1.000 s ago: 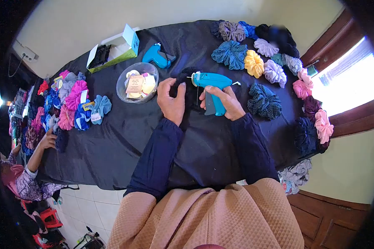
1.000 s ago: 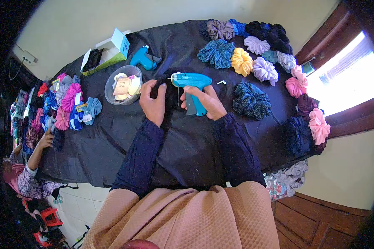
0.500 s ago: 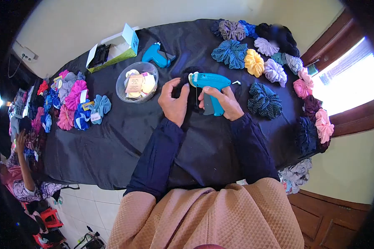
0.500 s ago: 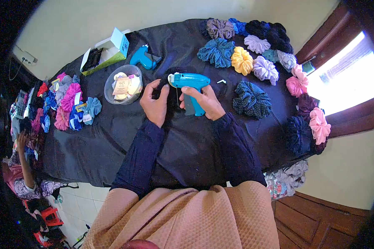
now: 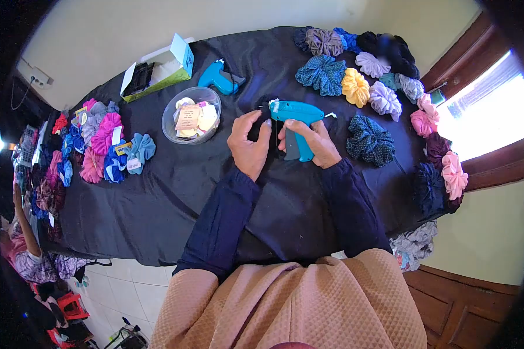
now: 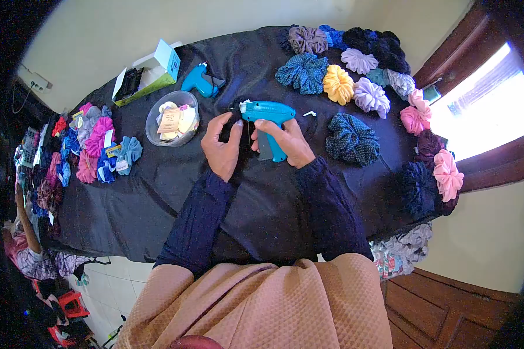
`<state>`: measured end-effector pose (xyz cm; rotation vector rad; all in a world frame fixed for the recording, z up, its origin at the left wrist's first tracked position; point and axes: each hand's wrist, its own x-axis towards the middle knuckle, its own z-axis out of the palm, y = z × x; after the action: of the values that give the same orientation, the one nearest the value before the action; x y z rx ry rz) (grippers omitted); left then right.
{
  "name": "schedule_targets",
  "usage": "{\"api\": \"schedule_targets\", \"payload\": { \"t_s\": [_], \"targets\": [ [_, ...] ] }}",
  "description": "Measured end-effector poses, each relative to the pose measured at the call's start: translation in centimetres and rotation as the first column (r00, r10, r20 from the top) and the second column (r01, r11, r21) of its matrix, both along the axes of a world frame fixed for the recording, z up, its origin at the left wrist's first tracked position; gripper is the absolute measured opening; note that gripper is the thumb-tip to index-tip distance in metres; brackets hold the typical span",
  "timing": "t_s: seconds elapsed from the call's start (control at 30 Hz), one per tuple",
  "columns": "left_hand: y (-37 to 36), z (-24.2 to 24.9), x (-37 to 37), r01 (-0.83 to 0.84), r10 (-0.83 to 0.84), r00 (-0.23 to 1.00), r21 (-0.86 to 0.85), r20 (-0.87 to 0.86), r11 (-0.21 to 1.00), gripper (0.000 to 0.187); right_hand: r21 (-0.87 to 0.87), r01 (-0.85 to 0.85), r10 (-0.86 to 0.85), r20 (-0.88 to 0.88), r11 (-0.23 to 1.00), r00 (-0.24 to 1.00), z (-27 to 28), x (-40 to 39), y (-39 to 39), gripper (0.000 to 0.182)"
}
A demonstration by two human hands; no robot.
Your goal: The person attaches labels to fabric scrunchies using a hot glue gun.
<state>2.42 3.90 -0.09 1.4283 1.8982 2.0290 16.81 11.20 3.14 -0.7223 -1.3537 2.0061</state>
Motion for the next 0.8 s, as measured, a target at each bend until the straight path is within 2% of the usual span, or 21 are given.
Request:
{"api": "schedule_targets", "payload": {
  "t_s": [0.1,0.2,0.4,0.47,0.57,0.67,0.8],
  "targets": [
    [-0.01,0.14,0.08,0.039,-0.039,0.999,-0.013,0.016,0.999,0.023,-0.001,0.003,-0.003,-0.03,1.0,1.0,-0.1,0.03,0.02,0.028],
    [0.07,0.27,0.14,0.033,-0.033,0.998,-0.009,-0.044,0.999,0.023,-0.024,0.017,-0.017,-0.019,1.0,1.0,-0.02,-0.03,-0.02,0.028],
    [0.48,0.03,0.06,0.105,-0.106,0.994,0.07,0.01,0.992,0.027,-0.022,0.013,-0.014,-0.014,1.0,1.0,0.16,0.02,0.0,0.028],
    [0.32,-0.02,0.32,0.145,-0.15,0.977,0.038,0.154,0.989,0.029,-0.027,0.016,-0.017,-0.022,0.999,1.0,0.06,0.01,0.06,0.027],
    [0.1,0.09,0.27,0.18,-0.175,0.957,0.002,0.231,0.984,0.032,-0.036,0.007,-0.008,-0.025,0.999,1.0,-0.07,0.08,0.16,0.03],
    [0.05,0.2,0.52,0.175,-0.166,0.947,-0.007,0.275,0.985,0.033,-0.033,0.009,-0.01,-0.022,0.999,1.0,-0.12,0.02,0.09,0.03],
    [0.14,0.02,0.45,0.17,-0.165,0.954,0.0,0.249,0.985,0.033,-0.025,0.001,-0.002,-0.022,1.0,1.0,-0.02,0.04,0.12,0.03]
  ]
}}
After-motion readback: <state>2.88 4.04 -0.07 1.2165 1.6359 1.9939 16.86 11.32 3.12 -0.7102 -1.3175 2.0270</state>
